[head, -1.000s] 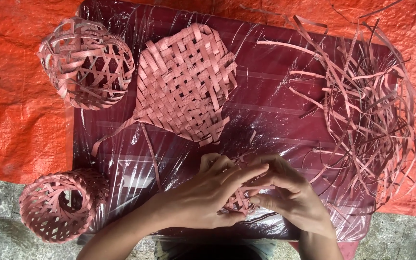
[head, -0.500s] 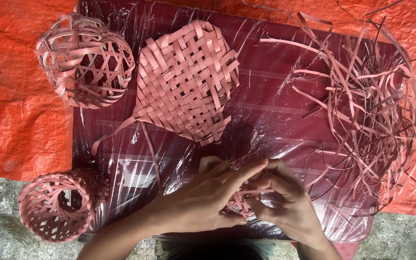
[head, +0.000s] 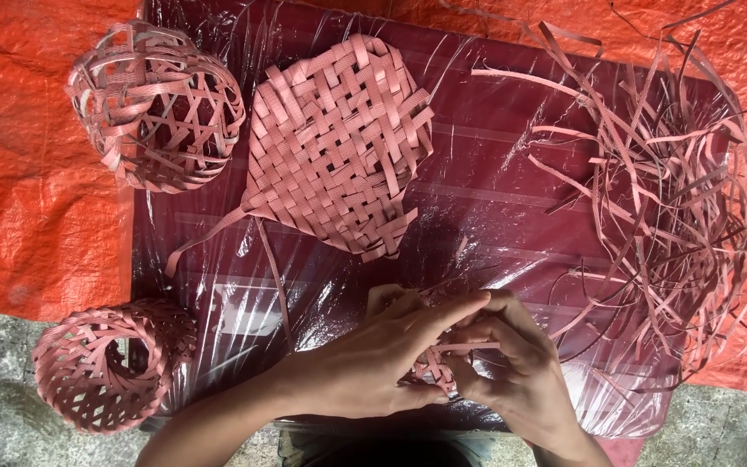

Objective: Weaving thin plastic strips together to form a small spherical basket.

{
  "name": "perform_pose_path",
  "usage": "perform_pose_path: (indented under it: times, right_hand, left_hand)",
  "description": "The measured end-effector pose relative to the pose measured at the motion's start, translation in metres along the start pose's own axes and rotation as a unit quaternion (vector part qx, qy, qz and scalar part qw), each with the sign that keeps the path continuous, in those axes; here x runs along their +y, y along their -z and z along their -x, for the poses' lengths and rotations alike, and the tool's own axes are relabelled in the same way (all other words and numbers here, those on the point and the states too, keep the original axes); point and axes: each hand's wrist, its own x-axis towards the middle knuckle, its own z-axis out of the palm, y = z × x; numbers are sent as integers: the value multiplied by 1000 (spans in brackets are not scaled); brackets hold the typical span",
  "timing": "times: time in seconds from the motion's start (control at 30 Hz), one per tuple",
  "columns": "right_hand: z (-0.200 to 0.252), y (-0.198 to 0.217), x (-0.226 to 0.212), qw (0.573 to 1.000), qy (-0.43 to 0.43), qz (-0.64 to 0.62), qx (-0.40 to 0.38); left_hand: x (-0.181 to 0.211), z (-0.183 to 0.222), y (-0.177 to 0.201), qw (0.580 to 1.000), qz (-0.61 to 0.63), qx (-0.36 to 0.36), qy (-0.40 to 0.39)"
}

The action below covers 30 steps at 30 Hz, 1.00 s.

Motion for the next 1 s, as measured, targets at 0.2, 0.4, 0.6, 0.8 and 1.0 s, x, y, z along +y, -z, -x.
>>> perform_pose_path:
  times: [0.2,0.4,0.6,0.8,1.0]
  right_hand:
    - [1,5,-1,1000,-14,5,-22]
    - [-6,15,7,992,4,-102,-78]
    - [-11,12,2,990,16,-129,-56]
    - [-14,20,-3,987,57,-144,-29]
    - [3,40,19,977,5,-195,81]
  left_hand:
    - [-1,-2,-2,1000,11,14,-3]
    - [3,-2,2,998,61,-18,9]
    - [6,-2,4,998,61,-19,2]
    - [3,-1,2,1000,17,-5,-17]
    - [-13,5,-1,996,-57,61,-23]
